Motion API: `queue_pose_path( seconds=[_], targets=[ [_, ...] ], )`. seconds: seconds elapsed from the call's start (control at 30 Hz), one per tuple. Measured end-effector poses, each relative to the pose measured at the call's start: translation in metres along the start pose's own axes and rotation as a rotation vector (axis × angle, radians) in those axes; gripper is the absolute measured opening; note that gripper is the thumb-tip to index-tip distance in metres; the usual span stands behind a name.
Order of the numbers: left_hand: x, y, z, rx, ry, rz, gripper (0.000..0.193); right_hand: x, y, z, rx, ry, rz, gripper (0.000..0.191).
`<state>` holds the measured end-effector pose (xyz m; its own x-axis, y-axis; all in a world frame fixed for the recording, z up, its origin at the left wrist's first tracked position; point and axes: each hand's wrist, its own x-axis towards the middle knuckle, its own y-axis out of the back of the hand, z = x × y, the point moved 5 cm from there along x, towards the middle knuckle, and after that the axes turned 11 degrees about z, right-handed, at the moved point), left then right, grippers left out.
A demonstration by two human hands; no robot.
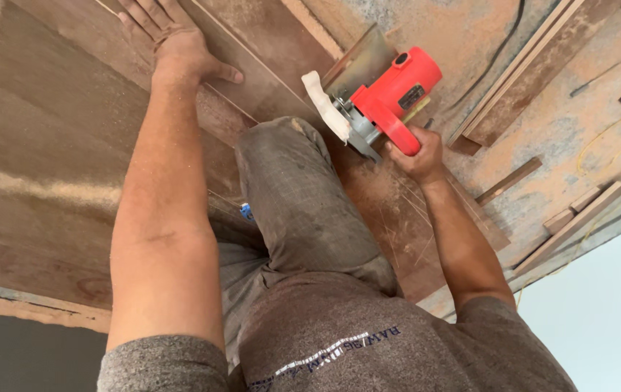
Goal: The person measures a wooden board with a tape measure, marks it with a blue pen, and then cuts the wood using a handheld circular saw.
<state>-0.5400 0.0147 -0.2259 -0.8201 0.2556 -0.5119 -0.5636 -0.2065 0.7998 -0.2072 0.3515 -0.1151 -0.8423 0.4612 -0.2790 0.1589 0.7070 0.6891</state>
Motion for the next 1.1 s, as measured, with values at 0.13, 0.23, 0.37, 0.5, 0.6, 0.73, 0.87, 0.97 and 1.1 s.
queue_pose_path(
  seconds=[0.13,0.23,0.37,0.5,0.6,0.73,0.87,0.97,1.1],
  targets=[
    [0.002,-0.007,0.005,0.011,-0.033,-0.073,0.172,0.005,-0.004,-0.003,-0.004,-0.002,0.035,0.032],
    [0.005,-0.005,0.002,0.006,0.009,0.022,0.167,0.010,-0.008,-0.009,0.026,-0.003,0.033,0.032],
    [0.005,-0.013,0.004,-0.136,-0.014,-0.088,0.170,0.019,-0.013,-0.017,0.036,-0.017,0.048,0.033],
    [0.006,-0.009,0.005,-0.019,0.016,-0.045,0.168,0.030,-0.019,-0.030,0.015,0.008,0.071,0.031],
    [0.006,-0.005,0.008,-0.020,0.007,-0.018,0.171,0.037,-0.022,-0.040,0.024,0.019,0.078,0.030],
    [0.005,-0.005,0.005,-0.011,0.025,-0.015,0.176,0.047,-0.029,-0.052,0.061,0.024,0.097,0.030],
    [0.007,-0.012,0.001,-0.003,0.006,-0.002,0.174,0.057,-0.036,-0.064,0.065,0.024,0.102,0.029],
    [0.009,-0.018,0.000,0.066,0.035,-0.060,0.175,0.064,-0.042,-0.074,0.066,0.033,0.112,0.031],
    [0.007,-0.024,0.003,0.190,0.047,-0.237,0.156,0.074,-0.047,-0.091,0.118,0.076,0.119,0.025]
  ],
)
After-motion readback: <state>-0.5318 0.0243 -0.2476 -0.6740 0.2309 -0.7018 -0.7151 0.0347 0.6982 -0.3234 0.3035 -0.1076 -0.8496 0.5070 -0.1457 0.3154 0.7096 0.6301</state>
